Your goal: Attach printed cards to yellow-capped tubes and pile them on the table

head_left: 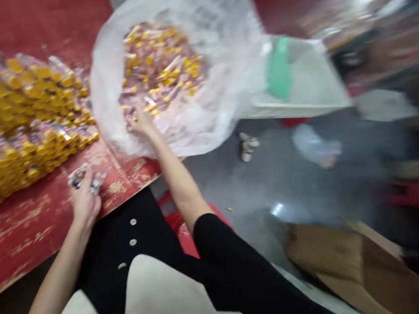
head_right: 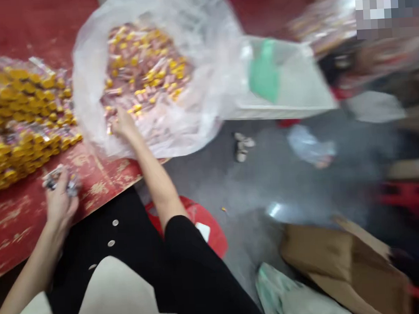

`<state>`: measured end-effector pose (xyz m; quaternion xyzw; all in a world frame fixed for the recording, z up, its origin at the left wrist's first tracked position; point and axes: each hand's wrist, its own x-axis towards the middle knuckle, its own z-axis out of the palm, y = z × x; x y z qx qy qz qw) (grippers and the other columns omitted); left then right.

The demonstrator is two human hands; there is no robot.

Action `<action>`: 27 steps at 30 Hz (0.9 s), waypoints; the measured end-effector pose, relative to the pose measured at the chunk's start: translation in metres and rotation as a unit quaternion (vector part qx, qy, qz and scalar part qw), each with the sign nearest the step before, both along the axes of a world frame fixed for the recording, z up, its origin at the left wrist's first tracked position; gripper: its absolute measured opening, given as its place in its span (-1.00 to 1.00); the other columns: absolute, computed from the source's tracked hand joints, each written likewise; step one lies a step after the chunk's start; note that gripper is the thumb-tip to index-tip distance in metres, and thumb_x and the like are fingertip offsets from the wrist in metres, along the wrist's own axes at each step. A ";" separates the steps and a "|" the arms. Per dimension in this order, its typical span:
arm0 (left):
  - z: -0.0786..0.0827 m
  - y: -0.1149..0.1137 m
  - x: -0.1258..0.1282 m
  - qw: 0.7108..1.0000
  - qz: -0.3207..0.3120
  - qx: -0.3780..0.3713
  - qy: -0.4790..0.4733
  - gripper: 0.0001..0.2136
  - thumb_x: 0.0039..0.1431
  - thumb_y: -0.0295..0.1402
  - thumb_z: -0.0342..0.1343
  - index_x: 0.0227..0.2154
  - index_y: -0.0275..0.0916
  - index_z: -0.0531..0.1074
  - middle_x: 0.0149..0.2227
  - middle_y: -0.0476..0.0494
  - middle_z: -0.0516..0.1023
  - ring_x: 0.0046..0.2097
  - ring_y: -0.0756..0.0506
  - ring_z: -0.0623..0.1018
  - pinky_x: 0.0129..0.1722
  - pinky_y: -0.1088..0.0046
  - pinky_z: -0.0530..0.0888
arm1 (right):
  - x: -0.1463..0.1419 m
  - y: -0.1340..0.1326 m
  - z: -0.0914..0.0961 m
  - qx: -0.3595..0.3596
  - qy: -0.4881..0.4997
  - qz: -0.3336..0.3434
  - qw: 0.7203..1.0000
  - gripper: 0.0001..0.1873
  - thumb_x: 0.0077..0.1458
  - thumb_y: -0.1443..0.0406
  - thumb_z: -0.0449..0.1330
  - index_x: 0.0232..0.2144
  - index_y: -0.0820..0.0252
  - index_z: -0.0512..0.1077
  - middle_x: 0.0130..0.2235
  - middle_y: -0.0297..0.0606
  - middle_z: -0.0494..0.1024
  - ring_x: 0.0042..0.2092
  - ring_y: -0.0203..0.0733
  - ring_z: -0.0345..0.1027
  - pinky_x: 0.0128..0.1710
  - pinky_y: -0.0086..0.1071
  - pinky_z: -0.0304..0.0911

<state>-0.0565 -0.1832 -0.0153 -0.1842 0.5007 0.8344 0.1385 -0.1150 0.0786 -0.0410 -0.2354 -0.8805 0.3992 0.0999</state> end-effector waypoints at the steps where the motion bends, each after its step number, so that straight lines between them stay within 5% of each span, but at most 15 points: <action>1: -0.002 0.001 -0.001 1.000 -0.001 -0.009 0.018 -0.73 -0.17 -0.43 0.51 -0.46 -0.14 0.50 -0.44 0.25 0.60 -0.40 0.11 0.51 -0.32 0.58 0.50 | 0.007 -0.004 0.006 -0.009 0.028 -0.019 0.999 -0.78 0.23 0.36 0.14 -0.06 0.24 0.38 0.00 -0.16 0.57 0.04 -0.22 0.40 0.19 -0.25 0.28; 4: -0.009 0.009 -0.001 0.996 0.028 -0.048 0.070 -0.73 -0.19 -0.43 0.51 -0.47 -0.11 0.52 -0.40 0.27 0.62 -0.32 0.08 0.54 -0.17 0.55 0.52 | 0.045 -0.039 0.019 -0.135 0.131 0.002 0.982 -0.67 0.29 0.13 0.11 0.04 0.11 0.34 -0.07 -0.29 0.55 -0.17 -0.34 0.40 -0.02 -0.35 0.40; 8: -0.010 0.023 0.005 0.991 0.069 -0.044 0.110 -0.65 -0.29 -0.28 0.55 -0.46 -0.22 0.51 -0.42 0.15 0.59 -0.38 0.12 0.52 -0.27 0.61 0.50 | 0.103 -0.108 0.023 -0.367 0.155 0.083 0.914 -0.45 -0.12 -0.13 0.37 -0.21 0.08 0.49 -0.41 -0.47 0.43 -0.42 -0.41 0.25 -0.37 -0.47 0.35; 13: 0.006 0.034 0.019 0.997 -0.002 0.013 0.075 -0.59 -0.34 -0.27 0.56 -0.42 -0.28 0.51 -0.44 0.09 0.58 -0.45 0.10 0.52 -0.44 0.62 0.46 | 0.122 -0.139 0.023 -0.432 0.170 0.011 0.886 -0.43 -0.19 -0.14 0.41 -0.41 0.24 0.47 -0.40 -0.39 0.49 -0.37 -0.42 0.33 -0.28 -0.46 0.35; 17: 0.013 0.036 0.032 0.999 0.012 0.045 0.014 -0.51 -0.44 -0.18 0.57 -0.49 -0.26 0.42 -0.53 0.14 0.51 -0.55 0.12 0.46 -0.52 0.62 0.39 | 0.123 -0.140 0.023 -0.420 0.180 -0.011 0.889 -0.46 -0.09 -0.12 0.38 -0.56 0.23 0.37 -0.60 -0.48 0.29 -0.55 -0.50 0.10 -0.53 -0.51 0.10; 21: 0.010 0.032 0.029 0.997 0.007 0.048 -0.057 -0.57 -0.27 -0.21 0.53 -0.50 -0.27 0.38 -0.57 0.14 0.45 -0.58 0.14 0.41 -0.55 0.61 0.32 | 0.135 -0.132 0.015 -0.452 0.176 0.040 0.874 -0.51 0.07 -0.13 0.27 -0.20 0.11 0.41 -0.52 -0.51 0.29 -0.58 -0.47 0.07 -0.61 -0.52 0.05; 25: 0.015 0.025 0.026 0.993 0.013 0.064 -0.096 -0.60 -0.22 -0.27 0.53 -0.48 -0.29 0.39 -0.56 0.14 0.45 -0.57 0.15 0.39 -0.58 0.62 0.29 | 0.163 -0.122 0.016 -0.278 0.201 0.061 0.937 -0.66 0.28 0.04 0.14 -0.03 0.08 0.43 -0.12 -0.24 0.51 -0.19 -0.31 0.42 -0.25 -0.41 0.41; 27: 0.017 0.024 0.026 0.991 0.005 0.075 -0.108 -0.61 -0.22 -0.28 0.52 -0.48 -0.30 0.39 -0.56 0.14 0.45 -0.57 0.15 0.39 -0.58 0.63 0.29 | 0.175 -0.120 0.019 -0.173 0.235 0.056 0.955 -0.69 0.27 0.14 0.17 0.01 0.10 0.44 -0.03 -0.19 0.51 0.00 -0.22 0.42 0.00 -0.30 0.41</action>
